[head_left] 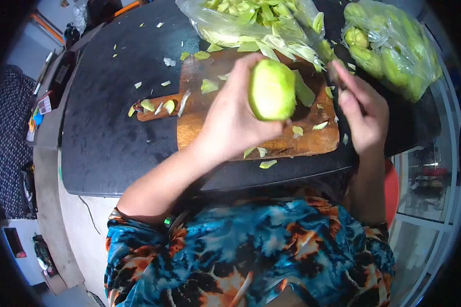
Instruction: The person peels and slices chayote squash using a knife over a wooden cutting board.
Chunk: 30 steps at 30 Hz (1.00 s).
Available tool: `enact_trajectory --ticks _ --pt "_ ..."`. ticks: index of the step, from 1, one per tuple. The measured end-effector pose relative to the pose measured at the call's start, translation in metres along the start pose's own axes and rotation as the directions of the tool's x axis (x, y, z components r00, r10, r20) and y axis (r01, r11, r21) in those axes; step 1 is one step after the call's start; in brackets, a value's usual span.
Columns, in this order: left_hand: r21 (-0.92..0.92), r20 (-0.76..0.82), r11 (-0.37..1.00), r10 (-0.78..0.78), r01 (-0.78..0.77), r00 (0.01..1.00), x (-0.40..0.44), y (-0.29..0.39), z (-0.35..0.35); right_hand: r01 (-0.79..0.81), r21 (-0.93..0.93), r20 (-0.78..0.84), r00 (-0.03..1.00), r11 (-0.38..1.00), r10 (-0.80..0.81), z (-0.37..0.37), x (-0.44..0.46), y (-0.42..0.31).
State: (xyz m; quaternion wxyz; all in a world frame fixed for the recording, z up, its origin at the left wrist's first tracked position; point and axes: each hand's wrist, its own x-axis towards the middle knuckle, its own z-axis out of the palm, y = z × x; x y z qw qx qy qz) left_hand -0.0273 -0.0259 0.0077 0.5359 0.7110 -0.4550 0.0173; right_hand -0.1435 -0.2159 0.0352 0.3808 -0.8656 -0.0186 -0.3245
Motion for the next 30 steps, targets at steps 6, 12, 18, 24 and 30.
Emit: enact_trajectory --ticks 6,12,18,24,30 --pt "0.033 -0.085 0.995 0.097 -0.094 0.992 0.007 -0.016 -0.007 0.325 -0.106 0.228 0.928 0.94 -0.295 0.012 -0.01 -0.027" --pt "-0.039 -0.061 0.996 0.073 -0.076 0.995 0.005 -0.021 -0.007 0.467 -0.156 0.266 0.868 0.87 -0.419 0.016 -0.014 -0.022" --pt "0.019 -0.052 0.997 0.071 -0.07 0.996 0.004 -0.009 -0.01 0.379 -0.222 0.242 0.914 0.899 -0.325 0.017 -0.013 -0.03" --pt "-0.064 -0.092 0.994 0.077 -0.083 0.993 0.006 -0.009 -0.005 0.322 -0.19 0.197 0.938 0.928 -0.285 0.023 -0.006 -0.018" --pt "0.111 -0.038 0.992 -0.052 0.056 0.998 0.003 -0.012 -0.009 0.231 -0.245 0.107 0.972 0.942 -0.21 0.036 -0.002 -0.012"
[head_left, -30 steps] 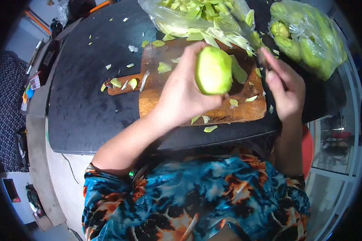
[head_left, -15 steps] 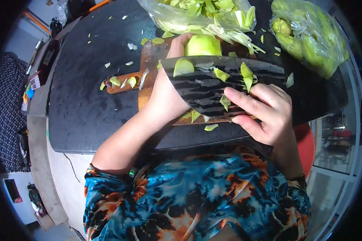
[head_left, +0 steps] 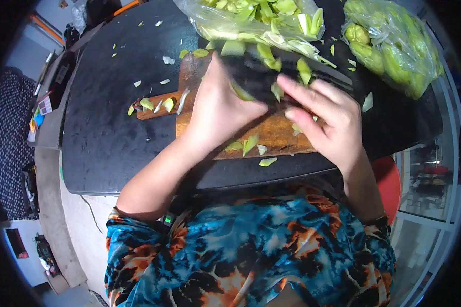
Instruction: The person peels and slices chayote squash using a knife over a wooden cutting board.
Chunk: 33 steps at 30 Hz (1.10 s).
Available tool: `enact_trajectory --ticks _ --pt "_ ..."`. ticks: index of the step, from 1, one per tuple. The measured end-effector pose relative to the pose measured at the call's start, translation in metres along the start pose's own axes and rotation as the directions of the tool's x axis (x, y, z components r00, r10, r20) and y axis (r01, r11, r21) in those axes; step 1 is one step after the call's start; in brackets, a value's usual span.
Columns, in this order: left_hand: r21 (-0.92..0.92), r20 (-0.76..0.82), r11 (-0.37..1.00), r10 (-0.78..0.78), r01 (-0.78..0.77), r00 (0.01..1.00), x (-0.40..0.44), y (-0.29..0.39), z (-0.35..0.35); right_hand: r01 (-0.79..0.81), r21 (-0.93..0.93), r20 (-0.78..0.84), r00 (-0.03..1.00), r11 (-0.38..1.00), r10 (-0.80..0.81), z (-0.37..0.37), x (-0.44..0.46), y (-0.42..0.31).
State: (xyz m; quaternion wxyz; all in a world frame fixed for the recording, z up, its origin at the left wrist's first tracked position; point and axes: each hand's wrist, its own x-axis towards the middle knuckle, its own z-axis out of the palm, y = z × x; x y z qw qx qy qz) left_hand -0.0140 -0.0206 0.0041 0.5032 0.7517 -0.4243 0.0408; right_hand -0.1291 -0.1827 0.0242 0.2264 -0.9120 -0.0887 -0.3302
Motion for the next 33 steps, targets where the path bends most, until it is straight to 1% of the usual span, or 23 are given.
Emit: enact_trajectory --ticks 1,2,3,5,6,8,11,12,13,14,15,17,19,21,22,25,26,29,30,33 --pt "0.076 -0.019 0.997 0.011 -0.01 1.0 -0.003 0.002 0.0 -0.025 -0.031 -0.07 0.997 0.999 0.023 0.006 0.004 0.008" --pt "0.057 0.014 0.995 0.079 -0.079 0.997 -0.007 0.004 0.009 -0.1 -0.049 -0.076 0.992 0.994 0.096 0.0 0.011 0.026" --pt "0.048 0.044 0.992 0.116 -0.118 0.992 -0.01 0.008 0.014 -0.127 0.077 -0.178 0.974 0.989 0.139 0.002 0.013 0.047" --pt "0.074 0.113 0.996 0.05 -0.058 0.992 -0.01 0.009 0.015 -0.265 0.245 -0.112 0.948 0.933 0.298 -0.005 0.016 0.06" --pt "0.029 0.118 0.999 0.029 -0.033 0.993 -0.008 0.007 0.013 -0.404 0.302 0.018 0.908 0.864 0.419 -0.012 0.015 0.053" --pt "-0.064 0.141 0.998 -0.017 0.026 0.99 -0.003 0.001 0.008 -0.334 0.335 0.023 0.938 0.881 0.347 -0.011 0.013 0.046" --pt "-0.209 0.132 0.972 -0.082 0.109 0.988 0.003 -0.004 0.005 -0.289 0.362 0.079 0.957 0.886 0.279 -0.012 0.006 0.034" --pt "-0.196 0.098 0.979 -0.033 0.052 0.995 0.004 -0.008 0.005 -0.277 0.365 0.12 0.961 0.889 0.25 -0.018 0.005 0.028" --pt "-0.269 0.13 0.956 -0.089 0.121 0.988 0.003 -0.009 0.004 -0.266 0.367 0.161 0.962 0.891 0.221 -0.022 0.004 0.023" --pt "-0.338 0.166 0.922 -0.141 0.19 0.976 0.002 -0.009 0.004 -0.192 0.378 0.175 0.975 0.906 0.134 -0.026 0.001 0.024" --pt "-0.404 0.206 0.877 -0.189 0.259 0.96 0.002 -0.009 0.004 -0.126 0.406 0.148 0.986 0.905 0.071 -0.029 0.0 0.02" --pt "-0.466 0.244 0.841 -0.177 0.275 0.954 0.002 -0.011 0.001 0.03 0.367 0.194 0.975 0.93 -0.108 -0.04 0.001 0.021" --pt "-0.465 0.213 0.85 -0.165 0.249 0.963 0.008 0.009 -0.004 0.059 0.282 0.233 0.964 0.957 -0.129 -0.049 -0.001 0.017" --pt "-0.559 0.282 0.778 -0.147 0.287 0.948 0.007 0.007 -0.002 0.118 0.199 0.267 0.949 0.973 -0.17 -0.056 -0.002 0.015" --pt "-0.601 0.315 0.738 -0.134 0.306 0.94 0.006 0.005 -0.002 0.172 0.146 0.258 0.944 0.974 -0.206 -0.058 -0.003 0.015" --pt "-0.601 0.355 0.739 -0.092 0.303 0.93 0.006 -0.008 0.002 0.26 0.14 0.296 0.91 0.955 -0.291 -0.062 -0.002 0.016" --pt "-0.611 0.339 0.744 -0.062 0.27 0.939 0.005 -0.008 0.002 0.288 0.144 0.281 0.905 0.947 -0.318 -0.061 -0.002 0.015" --pt "-0.678 0.357 0.656 -0.102 0.332 0.929 0.002 0.0 0.003 0.294 0.101 0.325 0.893 0.95 -0.311 -0.067 -0.004 0.013" --pt "-0.632 0.351 0.705 -0.112 0.323 0.93 0.002 -0.002 0.003 0.303 0.076 0.333 0.89 0.95 -0.311 -0.069 -0.004 0.013" --pt "-0.588 0.371 0.756 -0.061 0.286 0.926 0.001 -0.004 -0.001 0.259 0.056 0.396 0.881 0.964 -0.26 -0.073 -0.003 0.013"
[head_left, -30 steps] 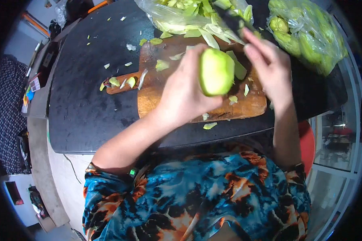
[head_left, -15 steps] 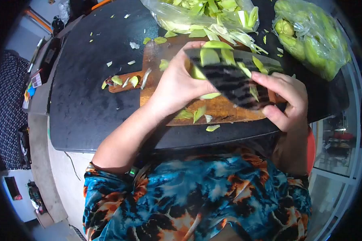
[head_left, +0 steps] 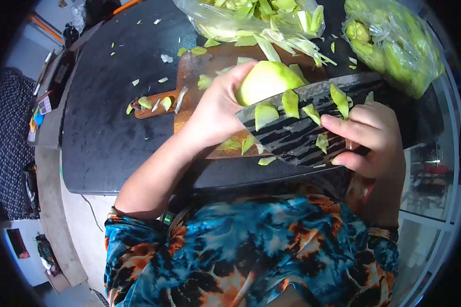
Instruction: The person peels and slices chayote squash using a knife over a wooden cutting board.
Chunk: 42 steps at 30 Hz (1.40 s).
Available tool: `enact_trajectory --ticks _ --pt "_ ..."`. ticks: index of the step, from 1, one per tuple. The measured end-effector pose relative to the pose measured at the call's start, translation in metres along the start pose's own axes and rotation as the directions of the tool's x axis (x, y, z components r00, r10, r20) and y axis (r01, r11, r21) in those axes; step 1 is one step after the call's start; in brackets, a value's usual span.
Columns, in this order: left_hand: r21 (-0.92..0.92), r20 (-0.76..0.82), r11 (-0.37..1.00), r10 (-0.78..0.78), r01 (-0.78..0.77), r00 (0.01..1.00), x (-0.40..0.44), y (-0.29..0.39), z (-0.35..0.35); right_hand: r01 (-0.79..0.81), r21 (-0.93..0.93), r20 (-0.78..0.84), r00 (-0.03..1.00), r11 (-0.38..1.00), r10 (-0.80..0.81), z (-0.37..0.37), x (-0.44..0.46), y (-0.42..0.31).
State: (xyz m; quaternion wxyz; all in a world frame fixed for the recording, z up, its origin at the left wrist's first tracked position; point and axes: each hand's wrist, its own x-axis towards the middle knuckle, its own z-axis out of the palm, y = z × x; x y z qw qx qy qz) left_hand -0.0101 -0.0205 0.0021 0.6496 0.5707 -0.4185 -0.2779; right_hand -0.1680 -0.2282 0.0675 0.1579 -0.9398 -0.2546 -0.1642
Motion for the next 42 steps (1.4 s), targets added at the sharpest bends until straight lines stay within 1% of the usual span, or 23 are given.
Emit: enact_trajectory --ticks 6,7,10,11,14,15,16,18,19,20,22,23,26,27,28,30,31,32,34,37,40,41,42 --pt "0.34 -0.105 0.938 0.112 -0.07 0.988 0.002 0.004 0.0 -0.12 0.148 -0.02 0.992 0.982 0.124 0.013 0.005 0.006" --pt "0.309 -0.123 0.948 0.12 -0.077 0.985 0.002 0.004 0.001 -0.109 0.189 -0.048 0.992 0.976 0.12 0.017 0.005 0.008" --pt "0.234 -0.201 0.972 0.066 -0.018 0.977 0.002 0.008 0.004 -0.061 0.17 -0.076 0.994 0.984 0.074 0.018 0.01 0.013" --pt "0.214 -0.209 0.976 0.092 -0.047 0.973 0.001 0.006 0.003 -0.027 0.179 -0.117 0.992 0.984 0.048 0.021 0.013 0.014" --pt "0.564 -0.008 0.777 0.343 -0.279 0.939 -0.001 0.001 0.006 -0.012 0.148 -0.088 0.996 0.989 0.025 0.025 0.019 0.015" --pt "0.52 0.023 0.806 0.317 -0.282 0.948 -0.007 -0.006 0.014 0.022 0.049 -0.122 0.992 0.999 -0.016 0.027 0.027 0.012" --pt "0.336 -0.027 0.907 0.277 -0.252 0.961 -0.007 -0.011 0.02 -0.009 0.078 -0.159 0.987 0.997 0.022 0.028 0.03 0.012" --pt "0.237 -0.033 0.971 -0.002 0.009 0.999 -0.003 -0.002 0.017 -0.068 0.136 -0.229 0.969 0.988 0.098 0.028 0.038 0.016" --pt "0.224 -0.03 0.973 -0.057 0.062 0.998 -0.002 0.003 0.017 -0.122 0.089 -0.173 0.976 0.989 0.136 0.023 0.039 0.021" --pt "0.294 -0.05 0.955 -0.01 0.024 0.999 -0.001 0.003 0.015 -0.157 0.215 -0.193 0.961 0.964 0.2 0.024 0.039 0.025" --pt "0.432 -0.085 0.901 0.083 -0.039 0.993 0.0 0.001 0.007 -0.144 0.331 -0.275 0.93 0.932 0.242 0.03 0.037 0.037" --pt "0.443 -0.104 0.896 0.089 -0.034 0.991 0.002 0.005 0.003 -0.175 0.363 -0.266 0.922 0.915 0.282 0.029 0.035 0.038" --pt "0.324 -0.138 0.946 0.058 -0.01 0.989 0.003 0.0 -0.004 -0.175 0.441 -0.144 0.954 0.88 0.262 0.016 0.028 0.029" --pt "0.335 -0.195 0.942 0.058 0.011 0.979 0.001 0.005 -0.001 -0.127 0.299 -0.119 0.978 0.946 0.169 0.012 0.025 0.03" --pt "0.339 -0.113 0.938 0.115 -0.07 0.987 0.004 -0.004 -0.006 -0.089 0.261 -0.1 0.988 0.961 0.119 0.011 0.026 0.026" --pt "0.409 -0.134 0.89 0.279 -0.203 0.951 0.001 0.005 -0.001 -0.01 0.186 -0.061 0.998 0.982 0.021 0.01 0.026 0.016" --pt "0.45 -0.092 0.861 0.309 -0.237 0.947 0.005 -0.002 -0.005 0.025 0.192 -0.12 0.993 0.981 -0.002 0.015 0.026 0.013" --pt "0.483 -0.084 0.834 0.348 -0.267 0.934 0.005 -0.002 -0.003 -0.007 0.145 -0.112 0.993 0.989 0.023 0.018 0.021 0.01" --pt "0.536 -0.072 0.794 0.382 -0.287 0.921 0.004 0.0 0.0 0.05 0.093 -0.119 0.992 0.994 -0.039 0.019 0.022 0.012" --pt "0.364 -0.164 0.922 0.203 -0.132 0.965 0.001 0.01 0.004 0.056 0.113 -0.076 0.996 0.992 -0.047 0.014 0.02 0.01" --pt "0.088 -0.161 0.992 0.106 -0.092 0.981 0.003 0.005 0.002 0.121 0.076 -0.095 0.989 0.99 -0.113 0.014 0.02 0.007" --pt "0.045 -0.172 0.996 0.082 -0.075 0.982 0.004 0.0 0.003 0.117 0.055 -0.129 0.986 0.992 -0.109 0.017 0.019 0.008" --pt "0.188 -0.156 0.977 0.133 -0.102 0.979 0.003 0.003 0.003 0.102 0.042 -0.126 0.987 0.994 -0.096 0.017 0.019 0.007"
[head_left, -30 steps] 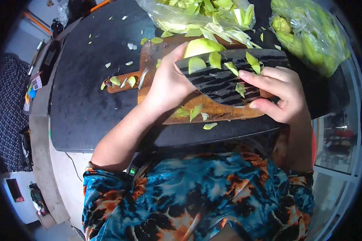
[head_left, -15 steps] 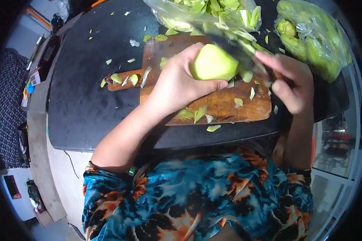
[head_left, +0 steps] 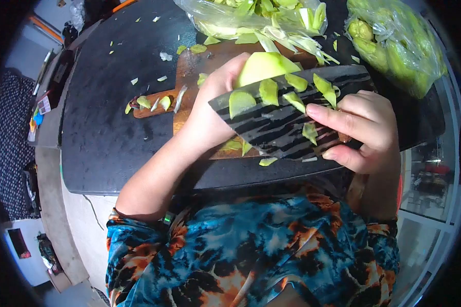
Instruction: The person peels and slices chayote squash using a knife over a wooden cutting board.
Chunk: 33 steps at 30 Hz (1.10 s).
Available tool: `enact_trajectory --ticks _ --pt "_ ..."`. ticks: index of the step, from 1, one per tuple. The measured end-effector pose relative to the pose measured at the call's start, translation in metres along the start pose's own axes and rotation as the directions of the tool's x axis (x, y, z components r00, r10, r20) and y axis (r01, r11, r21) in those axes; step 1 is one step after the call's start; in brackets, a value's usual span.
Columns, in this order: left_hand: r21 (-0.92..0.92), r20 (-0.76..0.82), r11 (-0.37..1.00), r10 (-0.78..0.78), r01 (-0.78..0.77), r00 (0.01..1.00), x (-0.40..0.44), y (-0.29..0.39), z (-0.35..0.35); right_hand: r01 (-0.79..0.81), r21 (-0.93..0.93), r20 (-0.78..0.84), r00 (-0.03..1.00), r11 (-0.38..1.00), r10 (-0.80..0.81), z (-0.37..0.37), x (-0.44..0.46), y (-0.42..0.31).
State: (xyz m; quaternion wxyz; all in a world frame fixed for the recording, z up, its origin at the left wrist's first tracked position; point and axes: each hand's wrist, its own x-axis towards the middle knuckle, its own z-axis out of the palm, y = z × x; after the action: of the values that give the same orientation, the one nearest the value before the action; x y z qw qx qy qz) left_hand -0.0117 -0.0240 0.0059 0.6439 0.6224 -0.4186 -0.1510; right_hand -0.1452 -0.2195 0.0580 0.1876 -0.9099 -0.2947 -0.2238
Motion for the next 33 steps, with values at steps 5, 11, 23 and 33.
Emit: enact_trajectory --ticks 5,11,23,33 --pt "0.301 0.031 0.938 0.17 -0.171 0.985 -0.002 0.008 -0.001 -0.044 -0.026 0.018 0.999 0.999 0.045 -0.001 0.0 -0.002" --pt "0.355 0.192 0.922 0.087 -0.152 0.977 -0.012 -0.007 0.008 -0.159 -0.043 0.009 0.987 0.986 0.159 0.002 0.007 0.001" --pt "0.271 -0.02 0.957 0.115 -0.105 0.993 0.001 -0.003 -0.002 -0.465 0.621 -0.228 0.664 0.632 0.712 0.009 0.012 0.039" --pt "-0.93 0.249 0.23 -0.184 0.288 0.951 -0.002 -0.012 -0.019 -0.265 0.941 0.013 0.65 0.211 0.76 0.008 0.026 -0.002"
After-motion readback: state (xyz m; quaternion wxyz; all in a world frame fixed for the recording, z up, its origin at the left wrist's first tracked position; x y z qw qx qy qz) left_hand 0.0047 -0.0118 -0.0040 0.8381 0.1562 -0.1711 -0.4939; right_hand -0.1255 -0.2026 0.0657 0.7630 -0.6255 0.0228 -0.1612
